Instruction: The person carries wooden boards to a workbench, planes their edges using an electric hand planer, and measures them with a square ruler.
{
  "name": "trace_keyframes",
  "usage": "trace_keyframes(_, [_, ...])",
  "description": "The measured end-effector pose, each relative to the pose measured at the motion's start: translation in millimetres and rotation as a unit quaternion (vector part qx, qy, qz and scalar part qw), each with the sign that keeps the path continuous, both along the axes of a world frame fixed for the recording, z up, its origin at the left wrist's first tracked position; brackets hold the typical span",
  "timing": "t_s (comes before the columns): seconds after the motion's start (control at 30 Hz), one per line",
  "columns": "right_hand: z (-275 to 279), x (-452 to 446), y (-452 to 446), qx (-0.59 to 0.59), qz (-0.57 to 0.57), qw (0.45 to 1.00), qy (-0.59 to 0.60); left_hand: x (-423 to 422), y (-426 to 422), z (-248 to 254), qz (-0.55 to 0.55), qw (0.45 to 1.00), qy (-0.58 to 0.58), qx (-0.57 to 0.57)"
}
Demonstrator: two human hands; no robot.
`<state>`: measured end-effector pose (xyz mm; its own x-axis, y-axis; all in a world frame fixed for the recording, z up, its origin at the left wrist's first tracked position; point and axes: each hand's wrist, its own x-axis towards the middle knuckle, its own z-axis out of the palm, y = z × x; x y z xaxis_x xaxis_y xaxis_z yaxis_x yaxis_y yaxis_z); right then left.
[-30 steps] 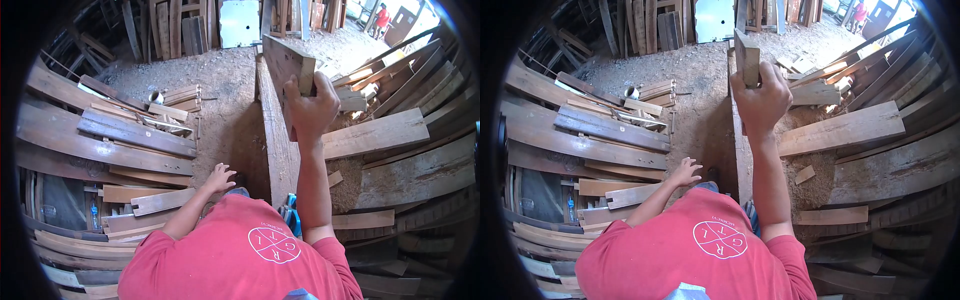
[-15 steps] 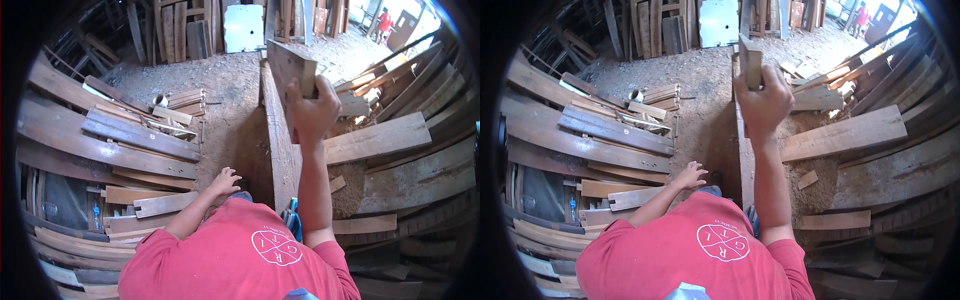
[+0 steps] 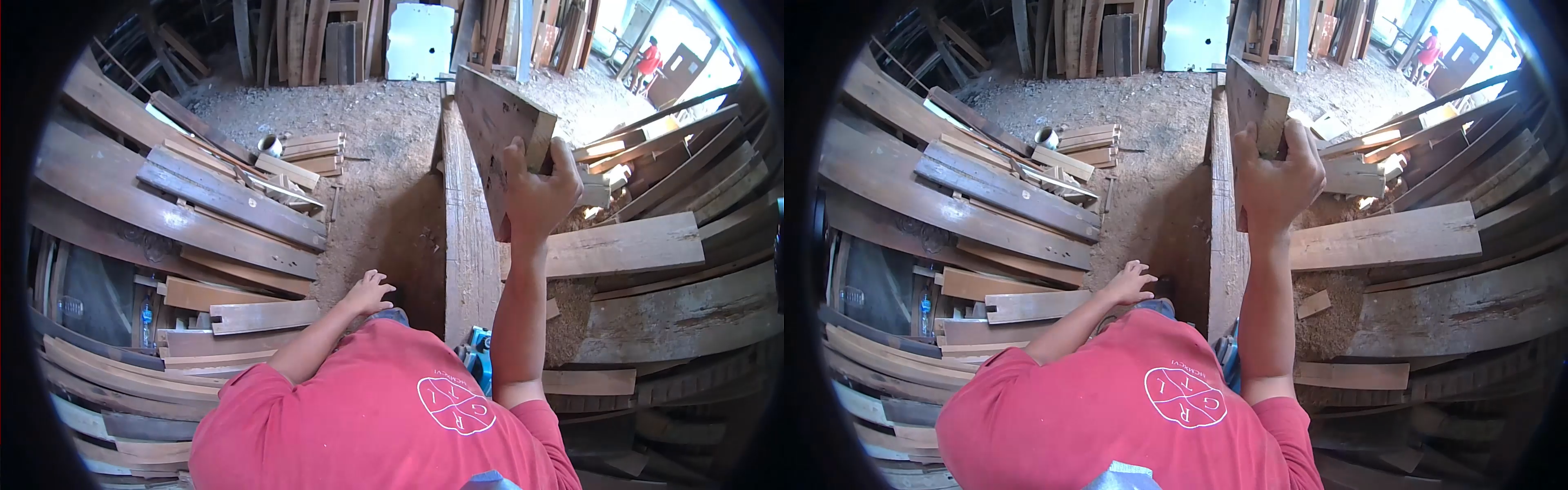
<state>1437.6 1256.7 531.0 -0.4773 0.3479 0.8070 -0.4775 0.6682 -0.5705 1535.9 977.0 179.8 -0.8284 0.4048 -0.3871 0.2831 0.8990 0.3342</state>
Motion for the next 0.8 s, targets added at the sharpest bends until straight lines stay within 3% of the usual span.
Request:
trace_keyframes(0.17, [-52.6, 42.8, 8.2, 0.087, -0.047, 0.993, -0.059, 4.1, -2.3, -6.2, 0.006, 1.0, -0.009, 0.016])
trace_keyframes(0.27, [-142.7, 115.6, 26.5, 0.131, -0.016, 0.97, -0.204, 12.8, -10.8, -12.6, 0.03, 0.999, -0.026, 0.027])
trace_keyframes(0.33, [-213.3, 163.0, 33.4, 0.168, -0.048, 0.926, -0.335, 22.5, -17.6, -13.2, 0.04, 0.998, -0.036, 0.03])
trace_keyframes(0.4, [-281.9, 199.1, 44.0, 0.181, -0.057, 0.896, -0.403, 32.3, -25.9, -16.8, 0.052, 0.997, -0.058, 0.009])
trace_keyframes(0.47, [-316.4, 227.0, 56.0, 0.199, -0.043, 0.89, -0.408, 38.6, -35.3, -27.4, 0.053, 0.996, -0.072, 0.003])
trace_keyframes(0.63, [-347.4, 218.5, 51.2, 0.185, -0.04, 0.902, -0.389, 36.6, -48.6, -24.4, 0.065, 0.993, -0.093, -0.021])
trace_keyframes(0.8, [-352.3, 197.5, 44.4, 0.149, -0.102, 0.859, -0.478, 15.6, -39.4, -23.0, 0.035, 0.996, -0.082, -0.014])
